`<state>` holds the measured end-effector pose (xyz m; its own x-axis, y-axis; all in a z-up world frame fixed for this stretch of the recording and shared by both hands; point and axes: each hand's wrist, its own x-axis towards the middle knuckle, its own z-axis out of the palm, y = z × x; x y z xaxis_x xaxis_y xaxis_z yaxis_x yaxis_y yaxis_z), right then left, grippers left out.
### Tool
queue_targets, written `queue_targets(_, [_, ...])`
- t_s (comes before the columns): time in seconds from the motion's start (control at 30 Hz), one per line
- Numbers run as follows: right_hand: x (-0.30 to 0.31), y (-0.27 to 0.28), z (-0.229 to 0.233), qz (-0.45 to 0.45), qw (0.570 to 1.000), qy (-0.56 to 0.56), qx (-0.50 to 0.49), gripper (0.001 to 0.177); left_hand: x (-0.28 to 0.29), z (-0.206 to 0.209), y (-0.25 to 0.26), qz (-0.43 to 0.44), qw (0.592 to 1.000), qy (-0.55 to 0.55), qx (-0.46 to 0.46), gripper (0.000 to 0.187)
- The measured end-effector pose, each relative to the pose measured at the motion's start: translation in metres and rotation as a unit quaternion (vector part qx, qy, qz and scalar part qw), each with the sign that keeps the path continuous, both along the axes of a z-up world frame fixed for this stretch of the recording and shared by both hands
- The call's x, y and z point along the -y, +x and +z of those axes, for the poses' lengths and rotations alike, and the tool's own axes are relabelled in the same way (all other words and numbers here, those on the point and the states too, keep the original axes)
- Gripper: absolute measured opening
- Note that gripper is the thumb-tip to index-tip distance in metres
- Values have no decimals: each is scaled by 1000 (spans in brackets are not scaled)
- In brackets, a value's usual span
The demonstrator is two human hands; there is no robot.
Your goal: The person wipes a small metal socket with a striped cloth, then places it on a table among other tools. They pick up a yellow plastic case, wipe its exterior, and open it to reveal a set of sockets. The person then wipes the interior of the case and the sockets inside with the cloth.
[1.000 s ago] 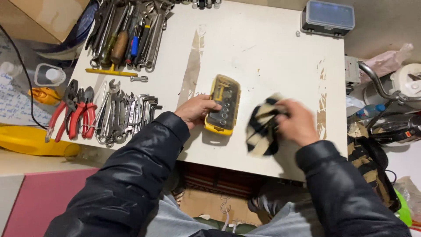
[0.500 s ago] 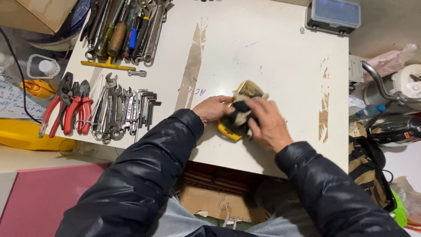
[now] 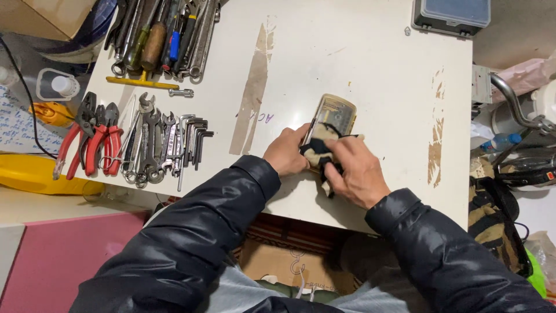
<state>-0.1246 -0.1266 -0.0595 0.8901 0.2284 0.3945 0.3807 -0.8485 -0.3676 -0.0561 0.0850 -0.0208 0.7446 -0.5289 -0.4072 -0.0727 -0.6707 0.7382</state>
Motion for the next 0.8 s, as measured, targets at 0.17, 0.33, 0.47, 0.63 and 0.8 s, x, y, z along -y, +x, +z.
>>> queue_targets(0.17, [25, 32, -7, 18, 998, -55, 36, 47, 5, -48, 9, 34, 997, -47, 44, 103])
queue_targets(0.33, [37, 65, -1, -64, 998, -2, 24, 44, 1, -43, 8, 39, 998, -34, 25, 100])
queue_targets(0.47, [7, 42, 24, 24, 998, -23, 55, 48, 1, -50, 9, 50, 998, -40, 9, 101])
queue_targets(0.63, [-1, 16, -13, 115, 992, -3, 50, 40, -1, -37, 15, 33, 997, -63, 4, 88])
queue_targets(0.8, [17, 62, -9, 112, 987, -31, 115, 40, -4, -54, 21, 25, 998, -63, 2, 98])
